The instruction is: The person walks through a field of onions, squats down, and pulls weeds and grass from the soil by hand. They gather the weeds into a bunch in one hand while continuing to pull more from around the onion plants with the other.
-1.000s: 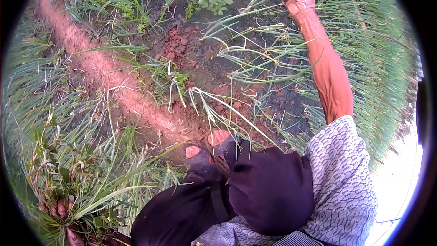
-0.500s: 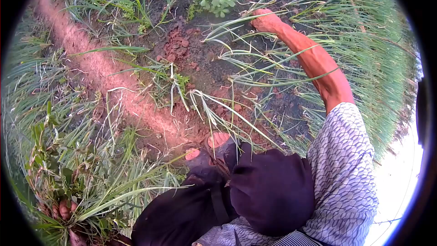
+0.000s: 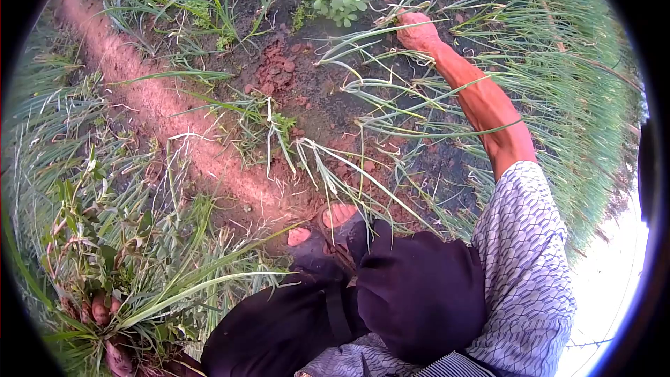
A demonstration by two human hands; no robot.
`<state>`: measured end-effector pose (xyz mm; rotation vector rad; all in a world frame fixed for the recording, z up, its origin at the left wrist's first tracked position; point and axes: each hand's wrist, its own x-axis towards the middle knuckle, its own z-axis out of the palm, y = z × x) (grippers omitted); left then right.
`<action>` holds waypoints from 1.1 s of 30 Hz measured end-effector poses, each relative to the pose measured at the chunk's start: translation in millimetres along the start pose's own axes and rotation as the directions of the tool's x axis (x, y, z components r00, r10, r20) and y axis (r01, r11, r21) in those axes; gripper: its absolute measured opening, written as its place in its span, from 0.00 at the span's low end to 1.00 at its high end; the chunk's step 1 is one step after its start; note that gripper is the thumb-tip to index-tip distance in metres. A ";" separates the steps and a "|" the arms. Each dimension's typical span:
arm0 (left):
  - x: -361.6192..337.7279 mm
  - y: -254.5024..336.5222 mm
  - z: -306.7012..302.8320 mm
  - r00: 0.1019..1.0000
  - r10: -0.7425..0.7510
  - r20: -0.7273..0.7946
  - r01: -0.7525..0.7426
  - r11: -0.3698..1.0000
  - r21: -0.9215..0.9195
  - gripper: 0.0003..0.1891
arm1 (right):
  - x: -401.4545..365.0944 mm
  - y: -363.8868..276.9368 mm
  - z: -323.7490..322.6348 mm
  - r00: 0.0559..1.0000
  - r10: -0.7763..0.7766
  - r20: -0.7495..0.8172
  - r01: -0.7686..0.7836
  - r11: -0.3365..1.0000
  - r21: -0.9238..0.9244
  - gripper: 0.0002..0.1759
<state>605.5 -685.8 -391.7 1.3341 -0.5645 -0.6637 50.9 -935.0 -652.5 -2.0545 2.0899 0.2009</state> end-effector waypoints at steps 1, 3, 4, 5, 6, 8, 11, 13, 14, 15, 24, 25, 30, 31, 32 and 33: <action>-0.4 1.4 -1.3 1.000 0.000 -0.001 0.000 1.000 0.003 0.22 | 0.4 2.4 1.5 0.959 -0.278 0.051 0.282 0.932 -0.225 0.13; -0.9 4.5 -5.0 1.000 0.003 -0.005 -0.003 1.000 0.009 0.22 | -6.4 2.7 9.8 0.963 -0.267 0.028 0.268 0.960 -0.077 0.11; -2.0 5.0 -7.1 1.000 0.006 -0.010 -0.006 1.000 0.008 0.22 | -16.2 -7.2 0.0 0.965 -0.263 0.014 0.263 0.965 -0.005 0.10; -3.5 4.8 -8.5 1.000 0.007 -0.015 -0.007 1.000 0.005 0.22 | -29.1 -23.8 -15.8 0.918 -0.395 0.047 0.395 0.919 0.009 0.07; -4.8 4.3 -9.7 1.000 0.006 -0.017 -0.006 1.000 0.002 0.22 | -27.1 -23.1 -8.8 0.877 -0.440 0.192 0.460 0.885 -0.073 0.07; -6.1 5.4 -11.4 1.000 0.006 -0.019 -0.006 1.000 0.001 0.22 | -29.9 -35.3 -7.4 0.704 -0.707 0.072 0.710 0.700 -0.076 0.09; -6.1 8.2 -12.6 1.000 0.013 -0.024 -0.013 1.000 0.000 0.22 | -18.1 -69.3 -12.2 0.856 -0.512 -0.069 0.516 0.848 0.121 0.09; -6.3 10.7 -14.7 0.999 0.019 -0.032 -0.019 1.000 0.003 0.22 | 3.3 -78.9 2.9 0.957 -0.263 -0.121 0.284 0.936 0.206 0.10; -5.7 11.2 -15.5 0.999 0.020 -0.033 -0.020 1.000 0.005 0.22 | 19.6 -73.5 19.6 0.914 -0.362 -0.182 0.374 0.927 0.037 0.15; -4.9 11.0 -16.2 0.999 0.020 -0.033 -0.020 1.000 0.006 0.22 | 24.3 -80.3 20.3 0.942 -0.265 -0.205 0.316 0.903 0.289 0.19; -8.9 13.2 -19.8 0.998 0.009 -0.057 -0.007 1.000 0.031 0.22 | 40.3 -137.5 22.2 0.912 -0.195 -0.361 0.322 0.885 0.335 0.14; -9.2 14.0 -19.2 0.998 0.008 -0.055 -0.007 0.999 0.033 0.22 | 40.3 -139.3 27.6 0.897 -0.188 -0.399 0.323 0.897 0.302 0.12; -11.9 19.2 -16.2 0.999 0.011 -0.039 -0.010 0.999 0.036 0.22 | 56.2 -128.4 37.0 0.916 -0.183 -0.356 0.308 0.892 0.332 0.10; -12.3 19.3 -15.0 0.999 0.012 -0.035 -0.011 0.999 0.033 0.22 | 60.0 -125.5 47.0 0.980 0.007 -0.198 0.134 0.715 0.687 0.07; -12.6 19.2 -14.2 0.999 0.014 -0.032 -0.013 0.999 0.032 0.22 | 49.0 -127.3 35.0 0.997 0.070 -0.015 -0.008 0.305 0.952 0.07; -12.5 19.4 -14.1 0.999 0.015 -0.031 -0.014 0.999 0.036 0.22 | 38.6 -135.5 26.7 0.977 0.212 0.034 -0.055 0.093 0.994 0.07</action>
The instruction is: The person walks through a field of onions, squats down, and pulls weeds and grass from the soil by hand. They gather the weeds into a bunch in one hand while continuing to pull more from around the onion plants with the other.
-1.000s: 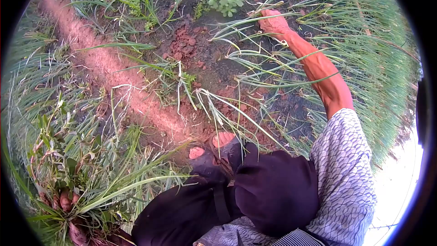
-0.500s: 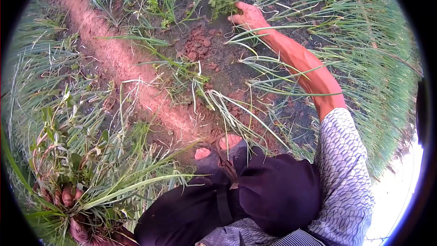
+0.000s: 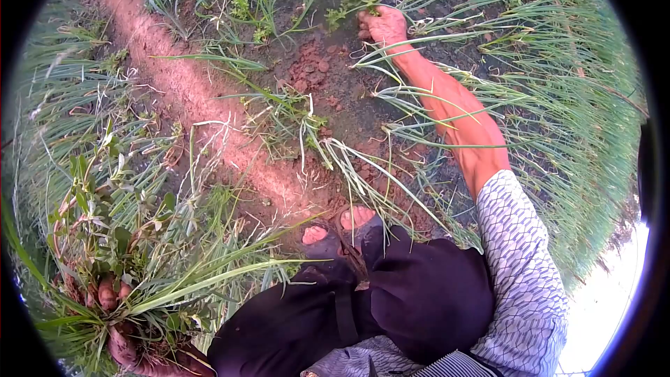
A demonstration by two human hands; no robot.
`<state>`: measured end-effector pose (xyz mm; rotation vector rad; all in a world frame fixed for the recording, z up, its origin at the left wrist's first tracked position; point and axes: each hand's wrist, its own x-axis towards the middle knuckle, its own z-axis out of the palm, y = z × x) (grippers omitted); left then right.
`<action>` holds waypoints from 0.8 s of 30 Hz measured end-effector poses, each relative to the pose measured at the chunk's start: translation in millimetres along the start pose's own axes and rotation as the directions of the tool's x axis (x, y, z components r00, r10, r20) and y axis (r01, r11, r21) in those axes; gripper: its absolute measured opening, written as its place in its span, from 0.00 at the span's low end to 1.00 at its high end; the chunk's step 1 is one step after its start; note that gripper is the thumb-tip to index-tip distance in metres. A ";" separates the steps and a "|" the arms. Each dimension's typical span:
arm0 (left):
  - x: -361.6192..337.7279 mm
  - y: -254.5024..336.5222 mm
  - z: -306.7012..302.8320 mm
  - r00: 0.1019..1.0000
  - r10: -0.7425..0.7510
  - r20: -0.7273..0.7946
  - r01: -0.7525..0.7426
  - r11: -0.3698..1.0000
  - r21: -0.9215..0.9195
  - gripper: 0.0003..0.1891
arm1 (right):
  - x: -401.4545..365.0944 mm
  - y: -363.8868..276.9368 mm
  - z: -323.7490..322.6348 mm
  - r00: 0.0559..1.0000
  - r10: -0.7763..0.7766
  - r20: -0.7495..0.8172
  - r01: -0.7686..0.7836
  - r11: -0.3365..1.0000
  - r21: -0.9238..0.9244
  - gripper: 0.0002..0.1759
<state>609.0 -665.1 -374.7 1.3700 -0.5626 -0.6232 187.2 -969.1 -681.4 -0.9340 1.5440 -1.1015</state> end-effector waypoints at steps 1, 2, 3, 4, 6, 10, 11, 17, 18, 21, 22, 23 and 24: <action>-0.5 0.8 -0.7 1.000 -0.001 -0.002 0.001 1.000 0.008 0.22 | -8.2 -7.8 7.2 0.989 0.095 -0.117 -0.069 0.976 0.209 0.07; -1.5 1.5 -1.6 1.000 -0.007 -0.004 0.007 1.000 0.017 0.23 | -10.6 -12.4 8.5 0.986 0.003 -0.164 0.055 0.938 0.342 0.09; -1.2 2.4 -2.0 1.000 -0.019 0.003 0.019 0.999 0.026 0.23 | -14.7 -18.7 3.3 0.991 -0.045 -0.127 0.085 0.937 0.339 0.11; -0.7 1.0 -1.5 1.000 -0.024 0.009 0.024 0.999 0.022 0.23 | -17.9 -25.5 1.8 0.994 -0.075 -0.085 0.093 0.969 0.227 0.11; 0.0 -0.8 -0.4 1.000 -0.021 0.014 0.021 1.000 0.007 0.23 | -24.7 -45.1 -1.2 0.998 0.044 0.040 -0.038 0.989 -0.142 0.11; 0.1 -1.7 -1.0 1.000 -0.026 0.013 0.026 1.000 0.002 0.23 | -15.6 -19.7 6.7 0.897 -0.227 0.379 0.425 0.678 -0.600 0.21; 1.1 -2.0 0.4 0.999 -0.031 0.018 0.031 1.000 0.005 0.23 | -22.4 -28.7 16.8 0.879 -0.219 0.423 0.461 0.614 -0.641 0.26; 8.7 -3.1 2.6 0.999 -0.037 0.033 0.037 0.999 0.002 0.23 | -21.9 -18.0 53.2 0.866 -0.284 0.411 0.494 0.361 -0.791 0.18; 8.3 -5.1 1.9 0.999 -0.040 0.031 0.040 0.999 -0.003 0.23 | -19.3 -11.6 53.2 0.857 -0.306 0.415 0.505 0.340 -0.793 0.18; 9.1 -9.9 1.4 0.998 -0.053 0.031 0.054 0.999 -0.008 0.23 | -16.0 -6.4 49.4 0.880 -0.373 0.296 0.449 0.446 -0.774 0.16; 9.6 -10.3 0.7 0.998 -0.058 0.029 0.058 0.998 -0.005 0.23 | -16.0 -10.4 44.7 0.911 -0.376 0.168 0.374 0.585 -0.720 0.16; 9.3 -10.8 -0.4 0.998 -0.061 0.024 0.061 0.998 -0.003 0.23 | -15.2 -11.7 39.4 0.933 -0.357 0.044 0.301 0.708 -0.639 0.15; 9.0 -11.8 -0.9 0.998 -0.066 0.021 0.066 0.998 -0.003 0.23 | 5.7 10.5 30.8 0.954 -0.298 -0.040 0.250 0.860 -0.445 0.18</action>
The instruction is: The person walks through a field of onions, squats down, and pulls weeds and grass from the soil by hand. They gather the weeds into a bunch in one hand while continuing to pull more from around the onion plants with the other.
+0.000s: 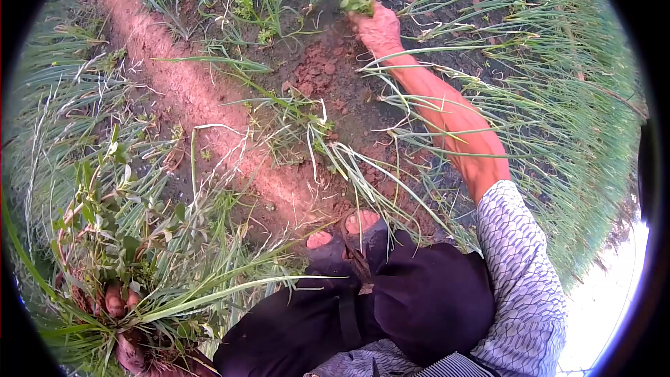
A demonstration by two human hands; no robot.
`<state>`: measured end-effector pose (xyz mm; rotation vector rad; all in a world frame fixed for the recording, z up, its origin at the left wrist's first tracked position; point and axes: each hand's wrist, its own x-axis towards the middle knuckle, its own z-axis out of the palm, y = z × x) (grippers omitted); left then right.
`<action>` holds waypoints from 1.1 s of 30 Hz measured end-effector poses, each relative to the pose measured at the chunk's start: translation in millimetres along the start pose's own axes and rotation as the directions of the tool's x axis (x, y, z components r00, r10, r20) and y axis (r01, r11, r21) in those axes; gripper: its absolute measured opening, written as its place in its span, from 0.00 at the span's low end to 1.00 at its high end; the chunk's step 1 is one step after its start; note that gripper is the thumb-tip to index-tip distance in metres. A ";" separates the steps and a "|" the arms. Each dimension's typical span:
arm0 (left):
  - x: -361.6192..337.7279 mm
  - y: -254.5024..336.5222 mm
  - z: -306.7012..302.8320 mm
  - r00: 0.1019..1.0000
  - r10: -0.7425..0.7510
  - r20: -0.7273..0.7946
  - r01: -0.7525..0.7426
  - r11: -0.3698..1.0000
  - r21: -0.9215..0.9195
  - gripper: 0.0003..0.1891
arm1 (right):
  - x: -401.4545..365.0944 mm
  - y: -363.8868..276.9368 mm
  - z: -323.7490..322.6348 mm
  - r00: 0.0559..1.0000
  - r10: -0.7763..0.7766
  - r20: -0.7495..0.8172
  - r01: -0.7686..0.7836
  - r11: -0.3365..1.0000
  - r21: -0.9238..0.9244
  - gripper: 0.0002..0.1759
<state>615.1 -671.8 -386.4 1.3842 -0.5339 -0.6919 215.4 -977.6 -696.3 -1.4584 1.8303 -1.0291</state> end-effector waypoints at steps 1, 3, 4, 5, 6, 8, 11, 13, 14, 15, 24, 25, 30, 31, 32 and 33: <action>1.1 -1.7 1.1 1.000 -0.006 0.004 0.006 1.000 -0.002 0.23 | 9.1 1.5 -5.0 0.988 0.157 -0.010 -0.157 0.986 -0.062 0.20; 3.4 -5.3 3.7 1.000 -0.017 0.012 0.017 1.000 -0.005 0.23 | 10.9 -12.3 -21.6 1.000 -0.021 -0.017 0.013 0.929 -0.371 0.21; 4.3 -6.3 4.7 1.000 -0.020 0.013 0.020 1.000 -0.005 0.23 | 11.9 -18.1 -20.3 0.999 -0.047 0.027 0.054 0.900 -0.433 0.19; 4.7 -6.3 5.7 1.000 -0.022 0.015 0.022 1.000 -0.004 0.23 | 13.1 -23.7 -15.8 0.995 -0.070 0.072 0.096 0.867 -0.490 0.17; 5.6 -6.3 6.8 1.000 -0.024 0.019 0.024 1.000 -0.004 0.23 | 14.3 -26.8 -11.6 0.989 -0.089 0.116 0.138 0.829 -0.542 0.16; 8.5 -6.8 9.5 0.999 -0.026 0.028 0.026 1.000 -0.005 0.23 | 17.9 -21.6 -0.3 0.981 -0.174 0.087 0.192 0.797 -0.572 0.13; 13.9 -8.1 12.8 0.999 -0.023 0.036 0.023 1.000 -0.011 0.23 | 16.0 -11.2 6.6 0.946 -0.317 0.066 0.298 0.774 -0.558 0.11; 16.2 -11.0 12.7 0.999 -0.023 0.038 0.024 1.000 -0.018 0.23 | 12.3 -8.3 2.0 0.931 -0.355 0.088 0.347 0.780 -0.520 0.10; 15.5 -13.0 12.1 0.999 -0.026 0.033 0.027 0.999 -0.020 0.23 | 14.0 -6.8 -1.3 0.940 -0.336 0.049 0.313 0.799 -0.514 0.09; 14.4 -14.7 11.9 0.999 -0.032 0.029 0.032 0.999 -0.021 0.23 | 18.2 -6.0 0.1 0.959 -0.284 -0.007 0.245 0.839 -0.486 0.09; 20.9 -18.2 17.7 0.998 -0.051 0.040 0.052 0.999 -0.016 0.23 | 55.6 -45.4 5.6 0.996 0.037 -0.084 -0.072 0.887 -0.456 0.17; 20.6 -18.2 16.9 0.998 -0.058 0.040 0.058 0.998 -0.010 0.23 | 54.3 -45.3 6.1 0.999 0.025 -0.048 -0.045 0.875 -0.482 0.17; 19.1 -15.4 13.1 0.997 -0.072 0.036 0.072 0.997 0.008 0.24 | 76.1 -10.7 9.3 0.969 -0.242 -0.046 0.194 0.865 -0.463 0.13; 18.2 -15.5 11.8 0.997 -0.073 0.031 0.073 0.997 0.009 0.24 | 73.8 -15.5 1.2 0.969 -0.245 -0.025 0.196 0.830 -0.522 0.12; 16.1 -16.3 10.5 0.997 -0.077 0.023 0.077 0.997 0.010 0.24 | 68.7 -30.1 -9.0 0.988 -0.154 0.024 0.154 0.940 -0.305 0.12; 13.8 -17.2 9.5 0.996 -0.085 0.017 0.085 0.996 0.012 0.24 | 62.9 -44.5 -21.5 0.993 -0.068 0.093 0.076 0.994 -0.079 0.12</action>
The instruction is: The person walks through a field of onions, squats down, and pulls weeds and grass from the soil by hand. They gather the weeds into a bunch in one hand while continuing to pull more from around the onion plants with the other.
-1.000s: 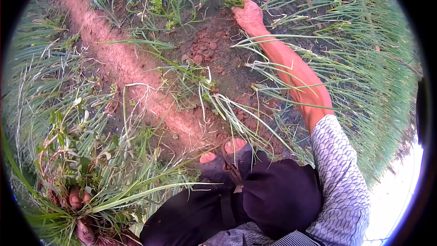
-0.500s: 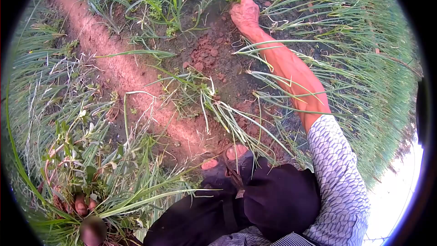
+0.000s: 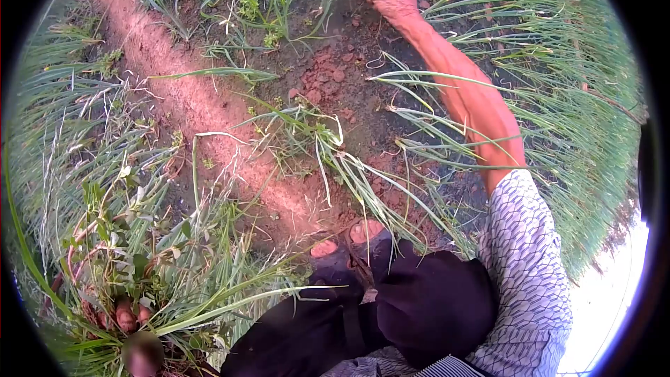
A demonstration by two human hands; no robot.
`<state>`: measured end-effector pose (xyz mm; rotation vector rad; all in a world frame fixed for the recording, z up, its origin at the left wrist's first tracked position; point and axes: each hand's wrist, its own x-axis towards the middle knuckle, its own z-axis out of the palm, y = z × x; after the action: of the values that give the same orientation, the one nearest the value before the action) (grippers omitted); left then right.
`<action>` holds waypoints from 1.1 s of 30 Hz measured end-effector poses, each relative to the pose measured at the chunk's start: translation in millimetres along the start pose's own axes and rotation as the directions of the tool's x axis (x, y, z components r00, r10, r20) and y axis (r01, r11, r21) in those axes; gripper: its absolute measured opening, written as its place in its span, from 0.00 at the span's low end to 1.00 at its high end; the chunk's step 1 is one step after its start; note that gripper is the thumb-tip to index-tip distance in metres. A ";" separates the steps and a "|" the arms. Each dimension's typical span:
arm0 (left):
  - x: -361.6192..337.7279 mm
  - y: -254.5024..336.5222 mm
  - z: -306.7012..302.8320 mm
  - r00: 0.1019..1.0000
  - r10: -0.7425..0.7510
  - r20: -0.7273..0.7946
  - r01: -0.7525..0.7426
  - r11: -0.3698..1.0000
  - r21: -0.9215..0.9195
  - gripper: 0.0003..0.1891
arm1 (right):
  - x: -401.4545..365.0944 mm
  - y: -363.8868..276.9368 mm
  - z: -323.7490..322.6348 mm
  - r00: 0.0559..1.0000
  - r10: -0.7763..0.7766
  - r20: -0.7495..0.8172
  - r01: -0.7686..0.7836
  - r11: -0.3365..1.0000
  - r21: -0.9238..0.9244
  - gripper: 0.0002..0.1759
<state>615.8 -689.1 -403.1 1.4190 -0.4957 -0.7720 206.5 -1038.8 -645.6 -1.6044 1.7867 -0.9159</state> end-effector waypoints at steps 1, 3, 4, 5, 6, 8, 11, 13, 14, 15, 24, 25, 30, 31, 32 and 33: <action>-1.7 -1.0 -0.7 1.000 -0.010 -0.001 0.010 1.000 0.001 0.24 | -3.3 -2.8 -13.2 0.996 -0.043 0.075 0.036 0.995 0.097 0.12; -4.5 -4.9 0.9 1.000 -0.019 0.002 0.019 1.000 -0.011 0.24 | -5.8 -14.9 -37.0 0.978 -0.139 0.156 0.171 0.962 -0.211 0.17; -5.2 -5.7 2.7 1.000 -0.022 0.007 0.022 1.000 -0.016 0.24 | -6.0 -17.1 -46.0 0.963 -0.175 0.203 0.239 0.905 -0.353 0.20; -6.0 -5.9 4.4 1.000 -0.022 0.011 0.022 1.000 -0.020 0.24 | -4.9 -13.1 -49.9 0.966 -0.112 0.233 0.210 0.866 -0.453 0.20; -6.8 -5.4 6.2 1.000 -0.020 0.016 0.020 1.000 -0.022 0.24 | -4.5 -5.5 -50.4 0.966 -0.045 0.255 0.182 0.817 -0.546 0.21; -6.8 -3.2 9.9 0.999 -0.015 0.030 0.016 1.000 -0.020 0.24 | -11.5 7.8 -49.3 0.958 0.021 0.285 0.155 0.800 -0.580 0.17; -7.1 2.0 11.9 0.999 -0.012 0.046 0.012 1.000 -0.005 0.24 | -24.0 24.4 -33.7 0.985 -0.051 0.166 0.147 0.751 -0.644 0.14; -6.7 4.5 12.7 0.998 -0.010 0.054 0.010 1.000 0.002 0.24 | -31.0 25.0 -27.2 0.992 -0.035 0.122 0.108 0.743 -0.661 0.13; -6.6 6.3 12.8 0.998 -0.010 0.056 0.009 1.000 0.006 0.24 | -31.5 24.1 -23.5 0.992 -0.017 0.128 0.099 0.733 -0.673 0.13; -6.5 7.4 12.4 0.998 -0.008 0.058 0.007 1.000 0.006 0.24 | -30.5 22.1 -20.2 0.991 -0.002 0.133 0.094 0.722 -0.686 0.13; -9.0 14.1 6.1 0.999 0.000 0.045 -0.001 1.000 0.016 0.24 | -39.9 19.5 22.8 0.968 -0.179 0.173 0.240 0.859 -0.453 0.18; -8.8 14.7 5.7 0.999 0.005 0.043 -0.006 1.000 0.015 0.24 | -42.2 12.1 28.6 0.981 -0.161 0.107 0.189 0.917 -0.352 0.18; -8.4 13.7 4.1 0.999 -0.003 0.039 0.002 1.000 0.017 0.24 | -66.9 -39.3 51.3 0.819 0.414 0.397 -0.549 0.766 0.333 0.13; -7.7 14.3 3.3 0.999 -0.002 0.038 0.001 1.000 0.016 0.24 | -64.9 -21.2 71.2 0.912 0.299 0.282 -0.369 0.897 0.245 0.12; -7.3 14.8 2.8 0.999 -0.002 0.036 0.002 1.000 0.017 0.24 | -64.5 -18.8 83.2 0.972 0.154 0.180 -0.178 0.976 0.128 0.11; -6.3 16.1 1.6 0.999 -0.001 0.034 0.000 1.000 0.021 0.24 | -64.0 -14.9 91.9 0.990 0.056 0.132 -0.053 0.998 -0.027 0.10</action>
<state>613.3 -686.0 -386.2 1.4279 -0.5309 -0.7943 295.6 -987.0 -691.7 -1.5842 1.7458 -0.7477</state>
